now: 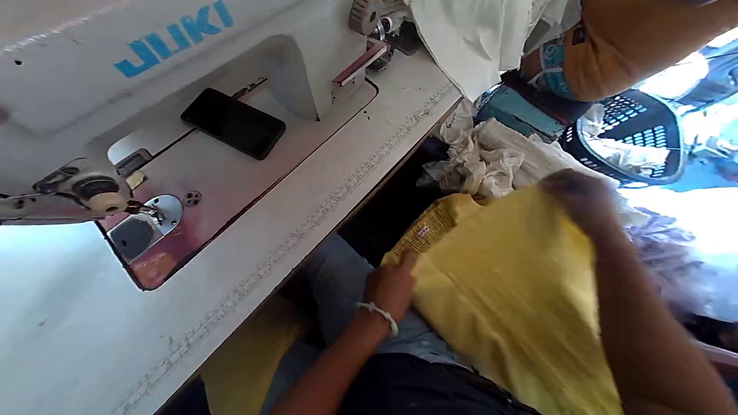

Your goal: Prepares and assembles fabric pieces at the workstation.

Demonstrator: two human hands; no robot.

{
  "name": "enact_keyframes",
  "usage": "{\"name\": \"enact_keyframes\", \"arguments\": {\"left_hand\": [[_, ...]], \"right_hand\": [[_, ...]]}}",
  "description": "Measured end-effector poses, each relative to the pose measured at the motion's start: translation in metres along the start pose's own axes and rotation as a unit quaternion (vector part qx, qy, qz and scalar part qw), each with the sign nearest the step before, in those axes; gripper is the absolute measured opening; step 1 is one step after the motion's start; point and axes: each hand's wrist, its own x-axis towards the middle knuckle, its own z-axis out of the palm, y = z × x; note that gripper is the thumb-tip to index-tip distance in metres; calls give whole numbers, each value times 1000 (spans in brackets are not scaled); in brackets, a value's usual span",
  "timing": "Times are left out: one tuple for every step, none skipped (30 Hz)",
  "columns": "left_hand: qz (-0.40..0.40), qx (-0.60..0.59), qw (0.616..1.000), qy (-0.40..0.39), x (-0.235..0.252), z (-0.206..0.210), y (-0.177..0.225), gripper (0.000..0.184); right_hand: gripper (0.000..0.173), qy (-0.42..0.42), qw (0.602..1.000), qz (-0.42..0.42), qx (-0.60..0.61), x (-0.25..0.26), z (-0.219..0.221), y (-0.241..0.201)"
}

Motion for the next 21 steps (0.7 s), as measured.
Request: {"name": "enact_keyframes", "arguments": {"left_hand": [[-31,38,999,1,17,5,-12,52],[-49,66,997,-2,32,11,-22,55],[-55,91,994,-6,44,16,-33,54],[-52,111,992,-10,54,20,-41,49],[-43,127,991,-14,60,23,-47,44],[-35,141,989,-20,64,25,-49,41],[-29,152,988,-24,68,26,-49,39],[-25,161,986,-29,71,27,-50,38],[-23,171,984,-36,74,28,-52,37],[-25,182,982,-49,78,28,-53,37],[-31,194,978,-65,81,27,-53,37],[-41,203,975,-82,83,26,-52,37],[-52,210,971,-97,85,25,-51,37],[-60,216,968,-110,86,24,-50,36],[-63,220,966,-118,86,23,-49,36],[-63,222,965,-122,85,22,-49,35],[-61,223,965,-123,84,22,-50,35],[-57,224,965,-125,84,22,-52,35],[-52,225,964,-129,83,22,-53,34],[-49,228,963,-133,83,22,-54,34],[-48,230,962,-139,83,21,-54,34]], "right_hand": [[22,-43,999,24,-5,16,28,0],[22,-72,997,36,-10,29,54,2],[23,-86,995,43,-13,38,77,5],[23,-91,994,50,-16,45,96,8],[22,-89,994,58,-17,49,112,9],[22,-82,994,68,-22,52,125,10],[22,-75,994,76,-32,55,134,11],[23,-70,993,85,-45,58,140,13],[24,-72,991,94,-56,60,145,13],[26,-74,990,102,-64,62,150,14],[27,-77,989,109,-71,63,155,15],[29,-79,987,114,-77,64,161,16],[30,-80,986,118,-84,63,166,17],[30,-80,985,122,-90,62,172,18],[30,-79,984,125,-96,61,177,18],[30,-76,984,129,-99,60,182,18],[31,-74,983,135,-99,60,186,19],[33,-72,982,142,-97,60,188,19],[34,-72,982,149,-96,59,190,18],[34,-71,981,152,-99,59,190,17],[33,-69,981,152,-100,60,189,15]]}}
